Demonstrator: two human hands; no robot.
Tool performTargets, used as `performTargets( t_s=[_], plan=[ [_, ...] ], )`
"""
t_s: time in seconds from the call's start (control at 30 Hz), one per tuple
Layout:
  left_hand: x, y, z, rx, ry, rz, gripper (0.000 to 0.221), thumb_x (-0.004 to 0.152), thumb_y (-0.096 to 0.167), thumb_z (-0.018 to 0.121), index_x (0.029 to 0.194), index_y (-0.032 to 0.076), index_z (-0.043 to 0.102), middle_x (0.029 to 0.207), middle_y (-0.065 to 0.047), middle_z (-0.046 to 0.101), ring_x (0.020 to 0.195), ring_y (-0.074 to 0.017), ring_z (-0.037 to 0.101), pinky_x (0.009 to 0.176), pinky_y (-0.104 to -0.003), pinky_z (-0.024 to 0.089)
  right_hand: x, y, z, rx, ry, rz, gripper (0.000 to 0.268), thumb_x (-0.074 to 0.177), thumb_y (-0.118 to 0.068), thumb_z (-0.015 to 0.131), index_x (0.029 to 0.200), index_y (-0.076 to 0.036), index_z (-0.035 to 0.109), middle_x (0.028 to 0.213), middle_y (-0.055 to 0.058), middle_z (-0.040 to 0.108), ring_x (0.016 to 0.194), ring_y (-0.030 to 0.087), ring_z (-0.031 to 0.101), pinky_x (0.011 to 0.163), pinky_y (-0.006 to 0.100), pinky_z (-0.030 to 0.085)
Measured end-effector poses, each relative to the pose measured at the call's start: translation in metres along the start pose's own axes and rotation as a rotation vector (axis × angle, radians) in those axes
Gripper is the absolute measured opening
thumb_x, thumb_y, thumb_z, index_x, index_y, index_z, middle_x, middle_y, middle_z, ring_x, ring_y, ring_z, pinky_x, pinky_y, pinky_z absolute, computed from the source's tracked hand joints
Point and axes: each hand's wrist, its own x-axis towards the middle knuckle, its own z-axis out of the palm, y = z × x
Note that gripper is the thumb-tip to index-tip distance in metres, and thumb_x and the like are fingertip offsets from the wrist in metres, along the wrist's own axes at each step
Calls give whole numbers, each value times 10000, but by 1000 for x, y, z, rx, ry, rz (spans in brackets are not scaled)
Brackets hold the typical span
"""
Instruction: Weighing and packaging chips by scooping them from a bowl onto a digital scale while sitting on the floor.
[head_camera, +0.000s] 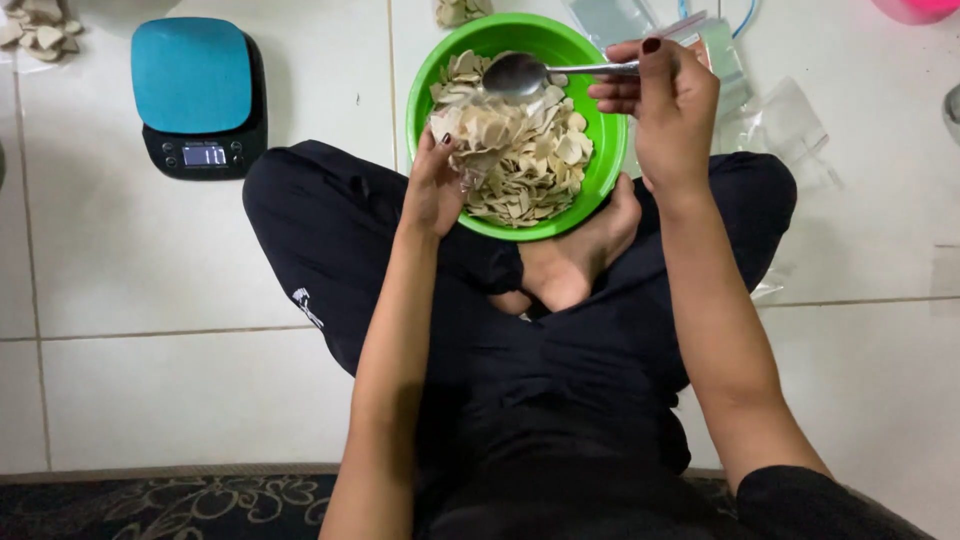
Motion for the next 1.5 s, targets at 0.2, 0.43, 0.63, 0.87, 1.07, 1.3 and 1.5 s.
performTargets(
  t_s=[0.2, 0.43, 0.63, 0.87, 1.07, 1.3, 1.5],
  plan=[
    [-2, 10, 15, -35, -35, -18, 717, 939, 55, 650, 1564, 134, 308, 1381, -176, 566, 994, -261, 677, 613, -248, 541, 4, -21, -5, -134, 75, -203, 526, 1149, -453, 446, 1105, 37, 632, 980, 179, 687, 824, 278, 751, 719, 317, 607],
    [9, 19, 19, -211, -124, -48, 812, 871, -24, 681, 1559, 163, 293, 1487, -247, 359, 1082, -325, 572, 601, -266, 588, 17, -6, -27, -177, 201, -304, 539, 1169, -452, 470, 1069, 65, 583, 959, 213, 648, 752, 366, 755, 683, 372, 592],
    [32, 30, 10, -218, -88, -22, 787, 886, -33, 697, 1547, 149, 312, 1412, -245, 524, 1188, -384, 591, 802, -409, 600, 28, 44, -18, -76, 214, -21, 398, 1123, -348, 424, 1061, -12, 627, 851, 154, 703, 755, 235, 765, 676, 287, 610],
    [31, 40, 12, -256, -137, -45, 796, 782, 1, 658, 1518, 87, 368, 1520, -261, 364, 1334, -433, 463, 973, -490, 592, 21, 95, -16, -118, 183, 115, 338, 1115, -339, 446, 1088, -45, 610, 937, 125, 717, 774, 200, 750, 702, 269, 635],
    [38, 36, -5, -138, -90, 32, 609, 915, 257, 649, 1482, 151, 453, 1452, -208, 512, 1314, -420, 549, 1041, -589, 552, 4, 167, 24, -57, 87, 229, 238, 1115, -181, 467, 1052, -38, 647, 955, 140, 749, 845, 186, 764, 762, 272, 657],
    [50, 26, -32, -83, 58, -9, 549, 935, 433, 656, 1381, 117, 601, 1352, -202, 628, 1210, -396, 619, 1093, -575, 503, -27, 172, 17, -36, -47, 306, 305, 1143, -241, 483, 1037, -25, 671, 934, 195, 747, 851, 244, 758, 735, 369, 650],
    [39, 36, 11, -24, 94, 64, 504, 896, 279, 722, 1316, 46, 571, 1223, -162, 645, 1114, -349, 642, 891, -454, 592, -20, 166, 23, 44, -12, 440, 426, 1058, -447, 520, 1002, -36, 617, 869, 99, 708, 750, 216, 770, 676, 274, 652]
  ],
)
